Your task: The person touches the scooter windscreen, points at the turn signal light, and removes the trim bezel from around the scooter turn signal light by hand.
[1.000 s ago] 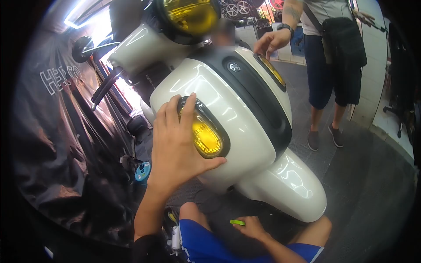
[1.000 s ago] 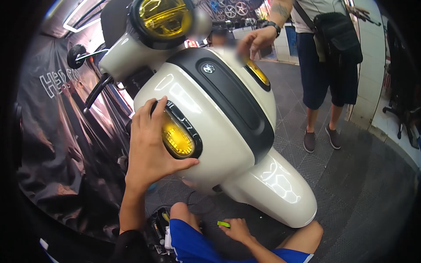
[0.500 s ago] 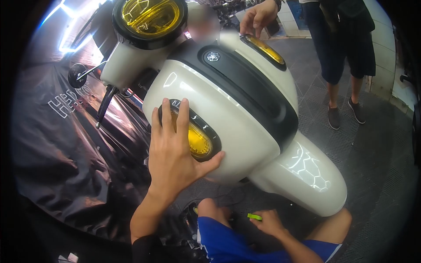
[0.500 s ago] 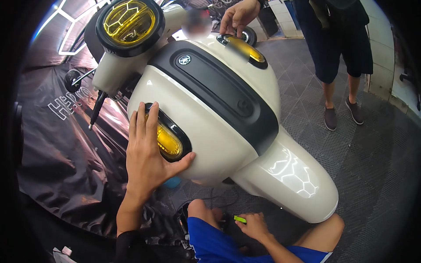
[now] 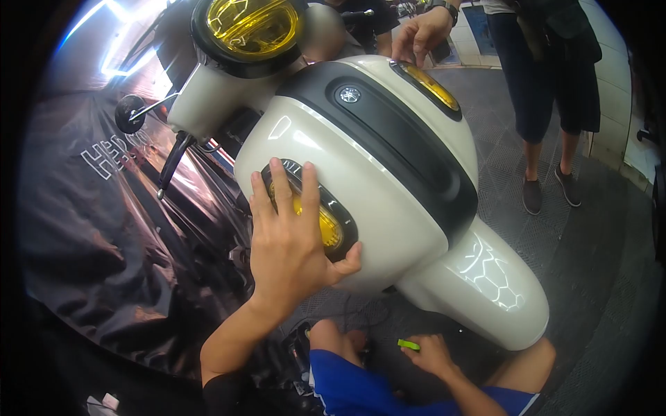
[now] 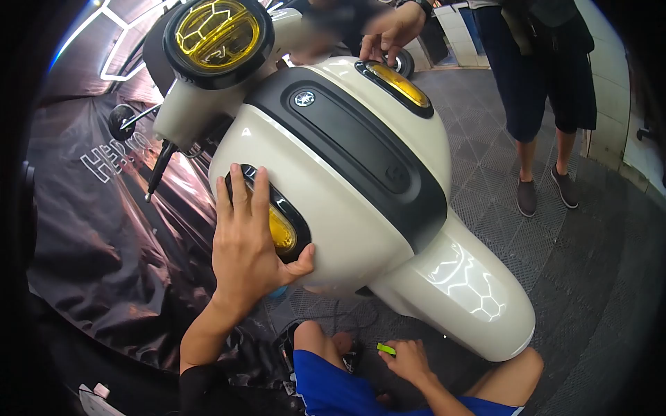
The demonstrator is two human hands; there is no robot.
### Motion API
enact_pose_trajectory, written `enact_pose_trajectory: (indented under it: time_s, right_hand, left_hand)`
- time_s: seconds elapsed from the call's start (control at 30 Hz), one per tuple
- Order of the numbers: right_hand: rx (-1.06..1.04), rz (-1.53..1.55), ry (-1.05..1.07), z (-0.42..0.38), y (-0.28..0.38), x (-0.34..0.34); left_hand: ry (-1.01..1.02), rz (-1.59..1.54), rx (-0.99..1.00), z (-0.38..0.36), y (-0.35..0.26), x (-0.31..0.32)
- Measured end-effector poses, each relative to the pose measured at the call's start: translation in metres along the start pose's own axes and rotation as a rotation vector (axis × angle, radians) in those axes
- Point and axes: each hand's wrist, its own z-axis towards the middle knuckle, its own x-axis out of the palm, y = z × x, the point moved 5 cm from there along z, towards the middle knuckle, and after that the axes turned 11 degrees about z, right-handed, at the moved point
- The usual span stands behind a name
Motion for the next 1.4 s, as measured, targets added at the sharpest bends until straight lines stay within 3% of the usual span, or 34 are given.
enact_pose_trajectory:
  time_s: [0.07, 0.17, 0.2, 0.3, 0.47, 0.7, 1.23, 1.4]
  right_hand:
    - [-0.019, -0.032, -0.007, 0.001, -0.001, 0.000]
    - [-0.022, -0.098, 0.021, 0.001, 0.000, -0.003]
    - [-0.040, -0.103, 0.010, 0.002, -0.002, -0.003]
    - [-0.093, -0.130, -0.004, 0.004, -0.008, 0.001]
    - [-0.116, -0.249, 0.040, 0.004, -0.010, 0.002]
    - [-0.127, -0.308, 0.049, 0.002, -0.015, 0.005]
    - [-0.169, -0.367, 0.042, 0.020, -0.026, 0.005]
    - [-0.095, -0.375, 0.102, 0.031, -0.027, 0.004]
  left_hand:
    - [0.007, 0.048, 0.000, 0.000, -0.004, -0.008]
    - [-0.155, -0.092, 0.244, -0.002, -0.005, -0.003]
    - [-0.295, -0.166, 0.382, -0.004, -0.006, -0.001]
    - [-0.425, -0.209, 0.805, -0.012, -0.012, 0.012]
    - [-0.574, -0.336, 0.893, -0.005, 0.001, 0.008]
    - [-0.601, -0.301, 0.900, -0.004, -0.003, 0.009]
    - [-0.497, -0.183, 1.000, 0.003, -0.011, 0.003]
    - [-0.463, -0.197, 1.016, 0.006, -0.013, 0.001]
